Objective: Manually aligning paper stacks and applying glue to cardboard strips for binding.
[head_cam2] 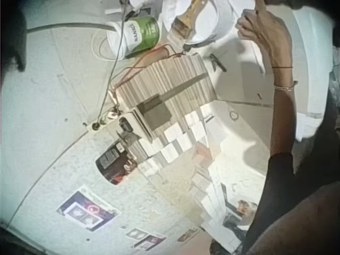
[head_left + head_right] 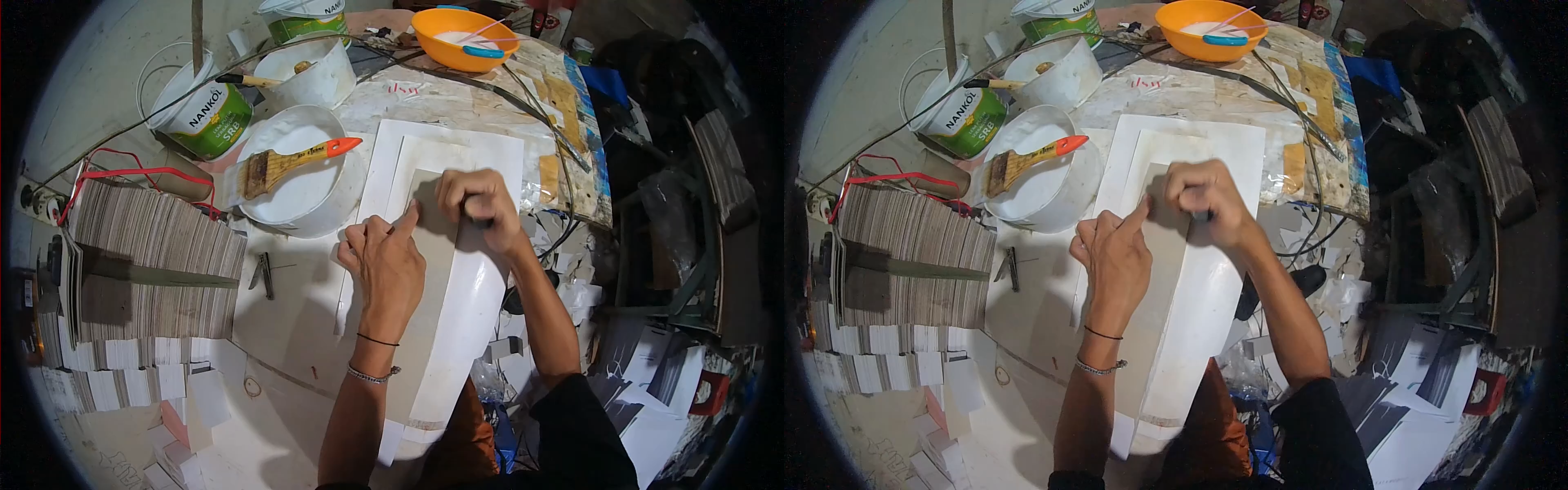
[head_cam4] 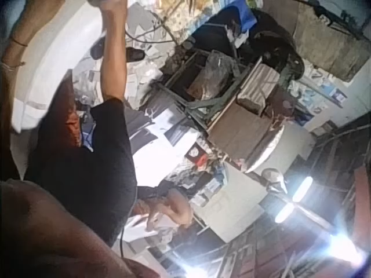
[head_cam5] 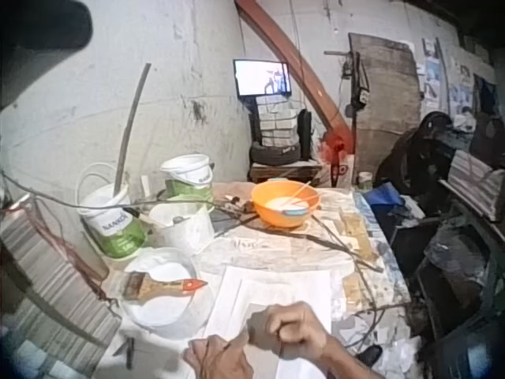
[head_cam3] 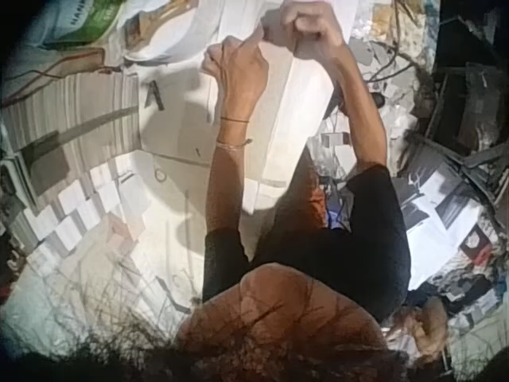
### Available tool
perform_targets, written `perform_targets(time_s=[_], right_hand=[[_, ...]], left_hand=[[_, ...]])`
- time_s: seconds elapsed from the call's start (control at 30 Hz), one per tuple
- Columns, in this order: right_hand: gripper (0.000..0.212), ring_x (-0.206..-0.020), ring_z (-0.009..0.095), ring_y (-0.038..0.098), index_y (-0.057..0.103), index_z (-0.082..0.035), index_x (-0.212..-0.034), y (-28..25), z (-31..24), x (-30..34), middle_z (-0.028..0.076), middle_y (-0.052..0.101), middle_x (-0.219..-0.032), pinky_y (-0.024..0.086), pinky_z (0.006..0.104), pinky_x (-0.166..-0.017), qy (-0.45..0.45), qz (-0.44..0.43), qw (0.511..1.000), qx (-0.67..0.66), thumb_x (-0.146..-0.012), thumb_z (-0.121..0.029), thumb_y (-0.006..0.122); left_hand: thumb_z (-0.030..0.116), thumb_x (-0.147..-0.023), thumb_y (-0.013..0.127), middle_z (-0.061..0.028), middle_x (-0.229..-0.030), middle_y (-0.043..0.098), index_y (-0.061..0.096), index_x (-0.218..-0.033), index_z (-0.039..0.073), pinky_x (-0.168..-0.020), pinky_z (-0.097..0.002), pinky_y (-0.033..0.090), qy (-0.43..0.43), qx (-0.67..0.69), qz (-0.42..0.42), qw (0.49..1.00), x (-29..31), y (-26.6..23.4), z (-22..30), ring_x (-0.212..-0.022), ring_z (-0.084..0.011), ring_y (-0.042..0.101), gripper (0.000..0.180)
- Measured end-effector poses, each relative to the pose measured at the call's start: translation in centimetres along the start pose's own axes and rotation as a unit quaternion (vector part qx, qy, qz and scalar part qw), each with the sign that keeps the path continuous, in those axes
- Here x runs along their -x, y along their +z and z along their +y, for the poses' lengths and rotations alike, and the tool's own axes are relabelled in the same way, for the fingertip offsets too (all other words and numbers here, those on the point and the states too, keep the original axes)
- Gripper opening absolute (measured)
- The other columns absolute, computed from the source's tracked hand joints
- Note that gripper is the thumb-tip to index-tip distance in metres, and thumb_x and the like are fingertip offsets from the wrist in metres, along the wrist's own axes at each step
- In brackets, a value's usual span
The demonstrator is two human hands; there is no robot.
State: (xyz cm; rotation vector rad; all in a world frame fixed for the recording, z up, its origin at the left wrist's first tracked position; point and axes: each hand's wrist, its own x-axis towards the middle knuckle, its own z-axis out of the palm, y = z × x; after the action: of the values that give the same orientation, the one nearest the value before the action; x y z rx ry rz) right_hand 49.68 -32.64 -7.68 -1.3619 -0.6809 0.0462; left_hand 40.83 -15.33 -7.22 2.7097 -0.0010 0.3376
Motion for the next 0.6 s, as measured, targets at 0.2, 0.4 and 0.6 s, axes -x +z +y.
perform_targets(time_s=[0.2,0.4,0.6], right_hand=[[0.043,-0.066,0.017,0.046,0.053,0.002,-0.068,0.5,0.3,0.4,0.009,0.053,-0.067,0.036,0.0299,-0.068,-0.044,-0.042,0.995,0.078,-0.072,-0.04,0.054],[0.04,-0.065,0.024,0.047,0.051,-0.001,-0.067,-1.9,-0.1,-0.7,0.009,0.049,-0.063,0.039,0.0334,-0.071,0.018,0.04,0.999,0.015,-0.071,-0.04,0.056],[0.044,-0.066,0.018,0.045,0.051,0.002,-0.068,-0.2,0.2,0.0,0.008,0.053,-0.067,0.036,0.0321,-0.064,-0.005,0.025,0.999,-0.03,-0.073,-0.041,0.056]], left_hand=[[0.008,-0.098,0.06,-0.0028,-0.097,0.053,0.073,-0.131,0.027,-0.098,-0.0479,0.028,-0.002,0.002,0.008,1.0,0.0,-0.2,0.2,-0.102,-0.0263,0.044,0.04],[0.008,-0.097,0.06,-0.0075,-0.11,0.052,0.075,-0.128,0.026,-0.102,-0.0501,0.027,0.004,0.008,0.019,1.0,0.3,-0.3,1.1,-0.109,-0.0304,0.042,0.039],[0.007,-0.096,0.06,-0.0166,-0.136,0.046,0.076,-0.127,0.025,-0.111,-0.0551,0.023,0.006,-0.001,0.034,0.999,0.3,-0.2,0.5,-0.128,-0.0377,0.035,0.039]])
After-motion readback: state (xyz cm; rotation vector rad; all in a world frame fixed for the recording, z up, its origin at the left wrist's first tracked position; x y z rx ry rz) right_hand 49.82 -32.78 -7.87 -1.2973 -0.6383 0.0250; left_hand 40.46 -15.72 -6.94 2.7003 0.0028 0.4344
